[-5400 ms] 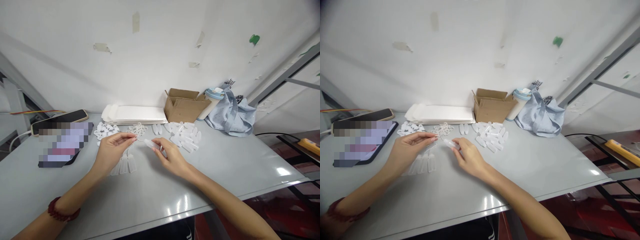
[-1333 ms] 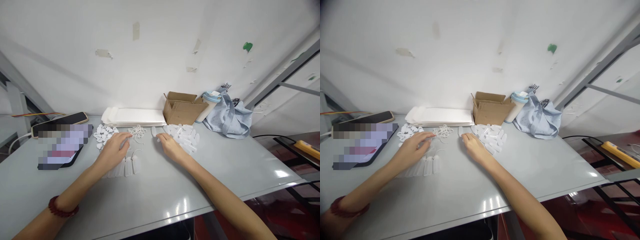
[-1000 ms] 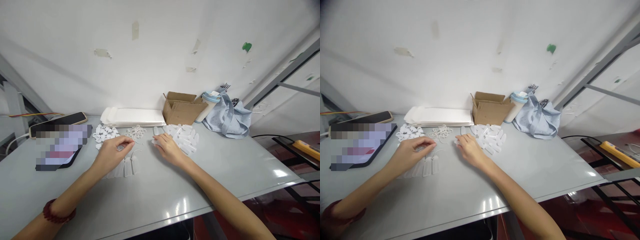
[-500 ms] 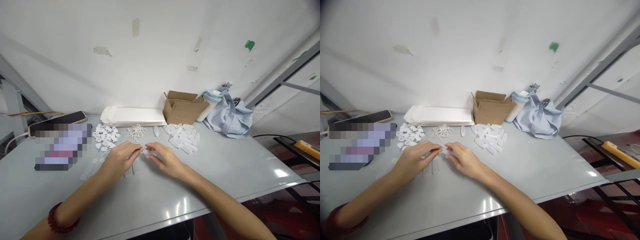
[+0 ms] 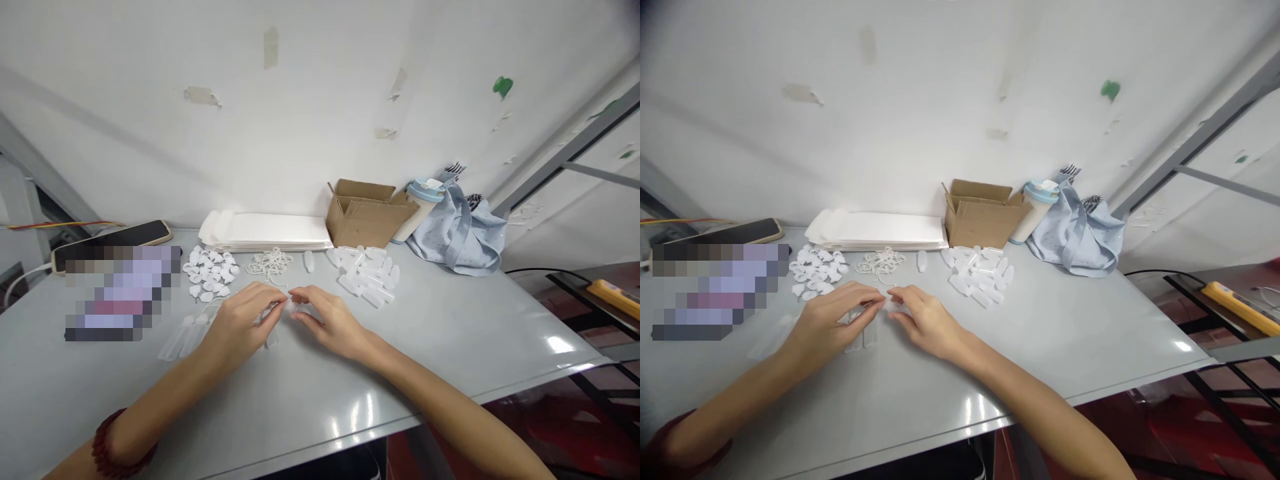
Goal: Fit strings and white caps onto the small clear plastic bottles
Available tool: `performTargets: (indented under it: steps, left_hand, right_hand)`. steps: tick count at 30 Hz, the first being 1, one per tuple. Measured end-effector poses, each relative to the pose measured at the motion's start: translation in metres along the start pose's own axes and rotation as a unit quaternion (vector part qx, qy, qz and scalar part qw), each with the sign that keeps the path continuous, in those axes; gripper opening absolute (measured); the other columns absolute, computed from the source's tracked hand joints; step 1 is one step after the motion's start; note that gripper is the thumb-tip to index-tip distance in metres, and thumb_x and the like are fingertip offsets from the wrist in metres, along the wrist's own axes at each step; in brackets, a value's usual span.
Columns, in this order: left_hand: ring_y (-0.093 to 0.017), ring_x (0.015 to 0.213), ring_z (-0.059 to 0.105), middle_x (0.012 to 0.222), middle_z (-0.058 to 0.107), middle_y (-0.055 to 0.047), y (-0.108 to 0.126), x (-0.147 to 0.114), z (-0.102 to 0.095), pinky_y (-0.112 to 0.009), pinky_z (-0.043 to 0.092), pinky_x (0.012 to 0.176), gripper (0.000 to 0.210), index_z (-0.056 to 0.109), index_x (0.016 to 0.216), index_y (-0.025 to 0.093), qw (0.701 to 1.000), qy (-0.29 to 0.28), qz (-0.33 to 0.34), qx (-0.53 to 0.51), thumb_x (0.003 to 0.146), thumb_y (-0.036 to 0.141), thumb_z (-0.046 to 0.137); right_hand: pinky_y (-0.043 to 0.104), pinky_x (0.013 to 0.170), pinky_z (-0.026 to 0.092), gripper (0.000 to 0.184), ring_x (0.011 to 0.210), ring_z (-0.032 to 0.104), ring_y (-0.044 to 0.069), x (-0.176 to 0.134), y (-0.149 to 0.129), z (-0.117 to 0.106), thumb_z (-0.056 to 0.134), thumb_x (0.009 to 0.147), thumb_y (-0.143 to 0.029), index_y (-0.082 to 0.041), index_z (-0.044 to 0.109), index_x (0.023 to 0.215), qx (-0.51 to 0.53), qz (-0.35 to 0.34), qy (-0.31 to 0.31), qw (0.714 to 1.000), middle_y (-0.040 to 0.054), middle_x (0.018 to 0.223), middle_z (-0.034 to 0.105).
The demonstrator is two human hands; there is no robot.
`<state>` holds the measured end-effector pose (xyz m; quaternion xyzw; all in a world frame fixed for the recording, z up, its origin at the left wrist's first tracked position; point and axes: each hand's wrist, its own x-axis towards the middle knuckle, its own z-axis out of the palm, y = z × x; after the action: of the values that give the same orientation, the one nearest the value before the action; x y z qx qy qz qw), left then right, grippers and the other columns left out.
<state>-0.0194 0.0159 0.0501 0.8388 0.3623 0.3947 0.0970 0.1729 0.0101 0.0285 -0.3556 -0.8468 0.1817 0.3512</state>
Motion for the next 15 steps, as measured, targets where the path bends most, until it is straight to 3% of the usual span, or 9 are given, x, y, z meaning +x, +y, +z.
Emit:
performTargets:
  steps: [15]
  left_hand:
    - [-0.015,0.069,0.061,0.076,0.068,-0.001,0.0031,0.0031,-0.0002,-0.025,0.047,0.057,0.016,0.065,0.079,0.020,0.981,-0.087,-0.155,-0.075,0.084,0.030,0.053]
  right_hand:
    - [0.036,0.079,0.056,0.022,0.092,0.065,0.019,-0.0019,-0.0021,0.0061,0.052,0.092,-0.020,-0.015,0.051,0.113,0.035,0.026,0.015,0.999,0.0098,0.099,0.065]
